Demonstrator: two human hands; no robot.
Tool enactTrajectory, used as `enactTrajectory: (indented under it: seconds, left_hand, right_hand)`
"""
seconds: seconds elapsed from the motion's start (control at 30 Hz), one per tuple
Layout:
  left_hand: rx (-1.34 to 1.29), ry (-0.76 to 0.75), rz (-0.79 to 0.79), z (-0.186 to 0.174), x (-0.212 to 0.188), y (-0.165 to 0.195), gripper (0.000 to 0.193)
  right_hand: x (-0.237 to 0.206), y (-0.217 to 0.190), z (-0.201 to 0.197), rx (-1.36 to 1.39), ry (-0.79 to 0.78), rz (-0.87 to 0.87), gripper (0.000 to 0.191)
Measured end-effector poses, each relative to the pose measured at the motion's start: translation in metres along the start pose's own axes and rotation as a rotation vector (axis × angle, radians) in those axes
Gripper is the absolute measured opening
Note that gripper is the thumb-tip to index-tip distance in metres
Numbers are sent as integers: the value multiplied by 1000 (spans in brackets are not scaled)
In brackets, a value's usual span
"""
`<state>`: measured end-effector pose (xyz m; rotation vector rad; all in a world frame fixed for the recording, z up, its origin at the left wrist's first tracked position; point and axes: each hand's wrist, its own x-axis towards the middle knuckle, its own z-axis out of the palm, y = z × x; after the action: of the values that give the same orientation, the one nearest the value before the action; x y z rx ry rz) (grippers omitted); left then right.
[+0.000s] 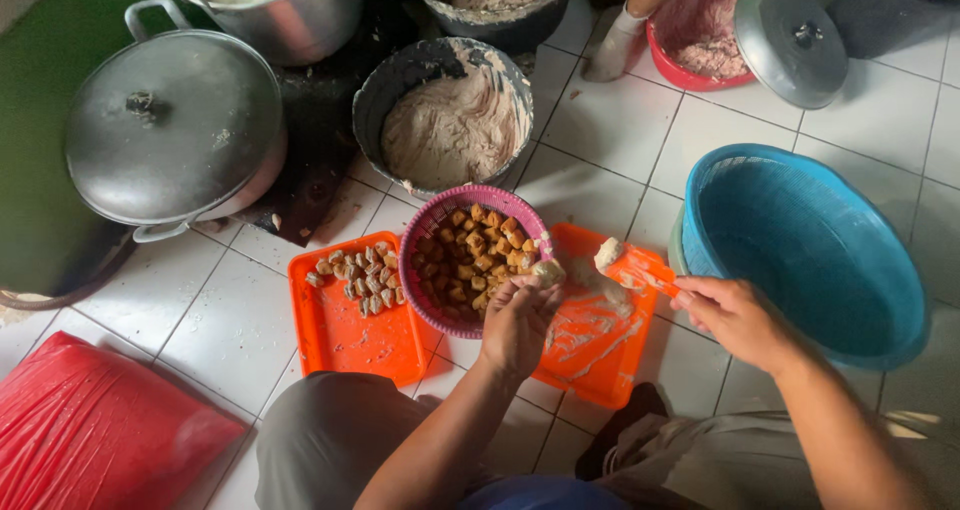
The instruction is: The person scoops a paste-like filling from a tray and applies it to small, pre-formed dough pieces, then places the filled items onto an orange tray. The process is repeated continuously.
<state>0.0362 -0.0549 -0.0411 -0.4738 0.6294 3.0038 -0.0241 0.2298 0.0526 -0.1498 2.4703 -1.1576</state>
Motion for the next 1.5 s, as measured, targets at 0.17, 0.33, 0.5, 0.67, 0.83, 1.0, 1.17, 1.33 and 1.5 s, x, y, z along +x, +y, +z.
enactTrajectory:
  seconds: [0.17,0.33,0.5,0.67,0.83,1.0,1.17,1.33,1.5]
  left_hand:
    - [-1,-18,-4,19,-9,-9,6]
    - [-47,-36,11,40,-13,-14,6]
    - [-34,-41,44,53,-20,-19,9]
    - [-35,-40,33,58,-22,-18,9]
    - [-56,-56,7,66,-26,-14,6]
    - [-80,-87,-25,74,-33,-2,6]
    - [-97,-135,-53,75,-35,5,11]
    - [-65,-113,-61,68,-33,9,4]
    - [-56,-175,-147,57,-33,16,10]
  right_hand:
    - [-49,-32,38,-125,344,-425,26]
    - [-54,-48,46,-368,504,-519,19]
    - [-61,-56,47,-493,608,-591,23]
    - [-65,-57,48,-632,669,-638,29]
    - [-64,-59,52,-691,694,-698,34]
    - [-65,-64,52,-721,688,-730,44]
    - [-68,-67,47,-774,712,-703,44]
    - [-73,-63,32,-869,775,-633,44]
    - [-71,-58,22,-445,611,-562,28]
